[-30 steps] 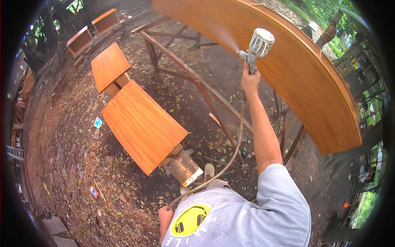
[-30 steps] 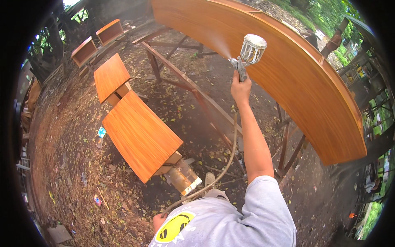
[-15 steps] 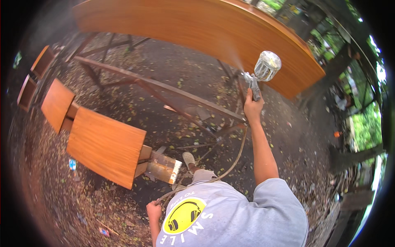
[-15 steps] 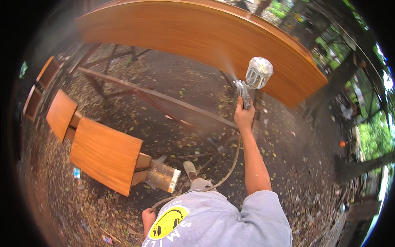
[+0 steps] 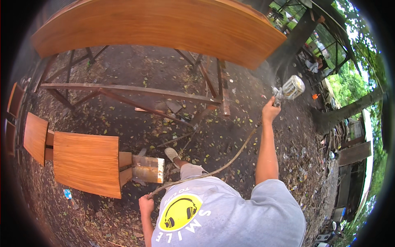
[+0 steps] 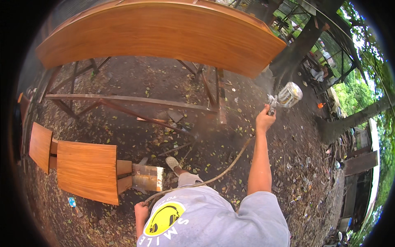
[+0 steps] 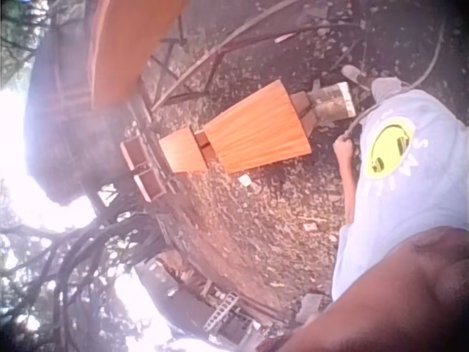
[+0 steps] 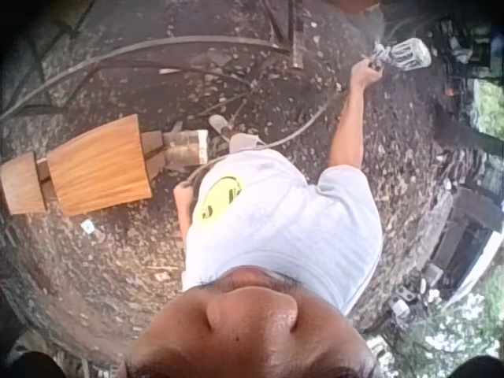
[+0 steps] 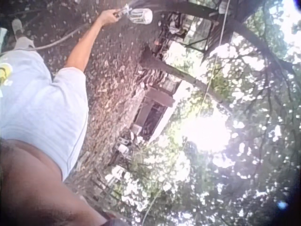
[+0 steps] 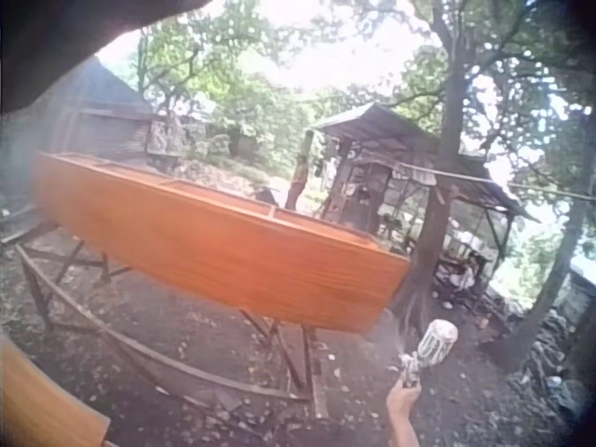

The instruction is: The person pours reddish-brown finish from a can into a spray gun cup, then uses the spray gun to apply finish to a large wooden boat hull and smaller wooden furniture pieces. The person refills the spray gun mid-task and continues spraying different surfaces.

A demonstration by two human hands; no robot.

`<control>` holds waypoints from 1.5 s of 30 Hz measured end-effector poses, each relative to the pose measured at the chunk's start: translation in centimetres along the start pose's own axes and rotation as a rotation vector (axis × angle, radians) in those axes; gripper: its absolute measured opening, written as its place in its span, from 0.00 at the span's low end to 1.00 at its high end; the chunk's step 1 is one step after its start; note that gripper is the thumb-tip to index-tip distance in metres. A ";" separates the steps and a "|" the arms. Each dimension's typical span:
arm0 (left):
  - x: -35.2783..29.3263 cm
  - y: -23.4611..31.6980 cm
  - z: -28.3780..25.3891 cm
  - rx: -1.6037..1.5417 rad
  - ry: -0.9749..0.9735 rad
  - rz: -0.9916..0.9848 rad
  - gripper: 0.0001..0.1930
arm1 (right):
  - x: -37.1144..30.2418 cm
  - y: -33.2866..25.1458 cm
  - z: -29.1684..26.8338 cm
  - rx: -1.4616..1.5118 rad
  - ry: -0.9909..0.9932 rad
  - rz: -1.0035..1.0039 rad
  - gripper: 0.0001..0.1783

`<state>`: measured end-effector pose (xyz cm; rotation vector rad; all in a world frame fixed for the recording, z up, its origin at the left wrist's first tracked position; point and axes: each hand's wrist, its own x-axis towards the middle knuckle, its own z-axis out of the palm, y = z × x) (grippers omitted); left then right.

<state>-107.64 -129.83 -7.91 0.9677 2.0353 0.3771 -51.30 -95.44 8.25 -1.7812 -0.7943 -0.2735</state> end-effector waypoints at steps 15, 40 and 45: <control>-5.1 -2.3 -0.5 -0.175 0.212 -0.355 0.15 | -14.5 -16.8 12.9 0.534 -0.654 -0.060 0.14; -8.2 1.9 3.8 -0.361 0.262 -0.491 0.18 | -26.0 -31.6 28.6 0.693 -1.024 -0.161 0.16; -7.5 2.2 0.5 -0.235 0.219 -0.413 0.13 | -20.2 -23.9 24.6 0.580 -0.911 -0.135 0.15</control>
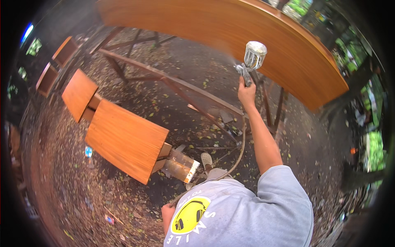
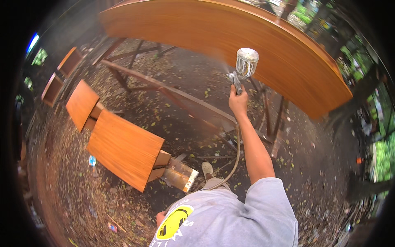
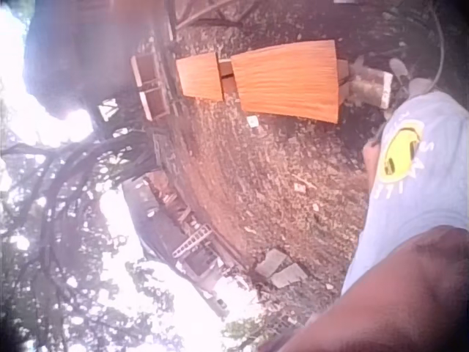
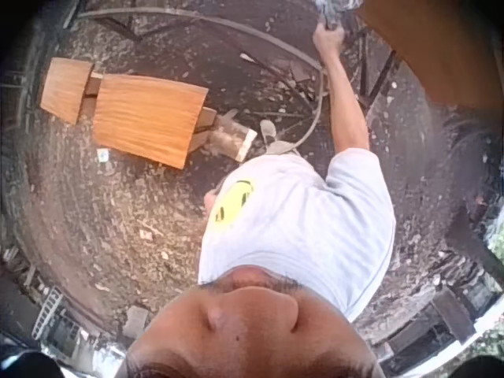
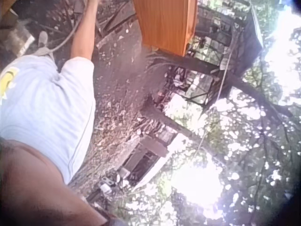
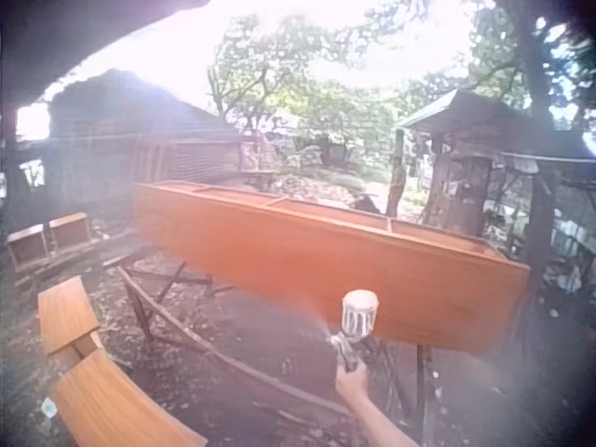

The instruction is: The person pours reddish-brown finish from a can into a spray gun cup, then uses the spray gun to apply finish to a large wooden boat hull and smaller wooden furniture pieces. The person refills the spray gun mid-task and continues spraying different surfaces.

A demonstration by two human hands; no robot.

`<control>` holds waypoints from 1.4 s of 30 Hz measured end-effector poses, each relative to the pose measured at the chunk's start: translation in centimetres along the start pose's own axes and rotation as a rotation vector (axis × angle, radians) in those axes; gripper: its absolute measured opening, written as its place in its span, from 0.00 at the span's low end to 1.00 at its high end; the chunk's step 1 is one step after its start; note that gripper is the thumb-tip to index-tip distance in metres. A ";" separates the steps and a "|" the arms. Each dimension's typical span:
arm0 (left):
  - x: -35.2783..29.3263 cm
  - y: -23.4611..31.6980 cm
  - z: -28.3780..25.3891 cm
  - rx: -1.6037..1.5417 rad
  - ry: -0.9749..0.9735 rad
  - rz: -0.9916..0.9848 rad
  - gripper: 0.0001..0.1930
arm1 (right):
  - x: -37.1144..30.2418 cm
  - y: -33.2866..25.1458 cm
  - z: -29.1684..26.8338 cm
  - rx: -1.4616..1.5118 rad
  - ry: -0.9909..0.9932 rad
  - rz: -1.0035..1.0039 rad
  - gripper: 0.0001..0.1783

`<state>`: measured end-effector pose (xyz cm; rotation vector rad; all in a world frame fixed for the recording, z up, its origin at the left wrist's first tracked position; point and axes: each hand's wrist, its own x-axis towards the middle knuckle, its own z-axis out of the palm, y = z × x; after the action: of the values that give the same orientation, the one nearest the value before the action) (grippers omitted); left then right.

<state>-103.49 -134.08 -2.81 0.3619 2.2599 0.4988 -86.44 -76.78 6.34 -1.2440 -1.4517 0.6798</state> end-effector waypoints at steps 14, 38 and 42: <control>6.0 0.9 -0.6 0.189 -0.183 0.238 0.12 | -10.0 7.4 -29.8 -0.398 0.692 0.145 0.15; 4.4 -1.6 -1.7 0.101 -0.006 0.020 0.18 | -4.4 6.3 -7.6 -0.013 0.238 0.111 0.13; 1.8 -3.3 -0.7 0.041 0.029 -0.053 0.20 | -2.5 4.2 0.4 0.089 0.116 0.093 0.13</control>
<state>-105.49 -136.47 -5.05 0.3163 2.3044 0.4332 -85.70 -77.81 1.61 -1.2664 -1.2618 0.7150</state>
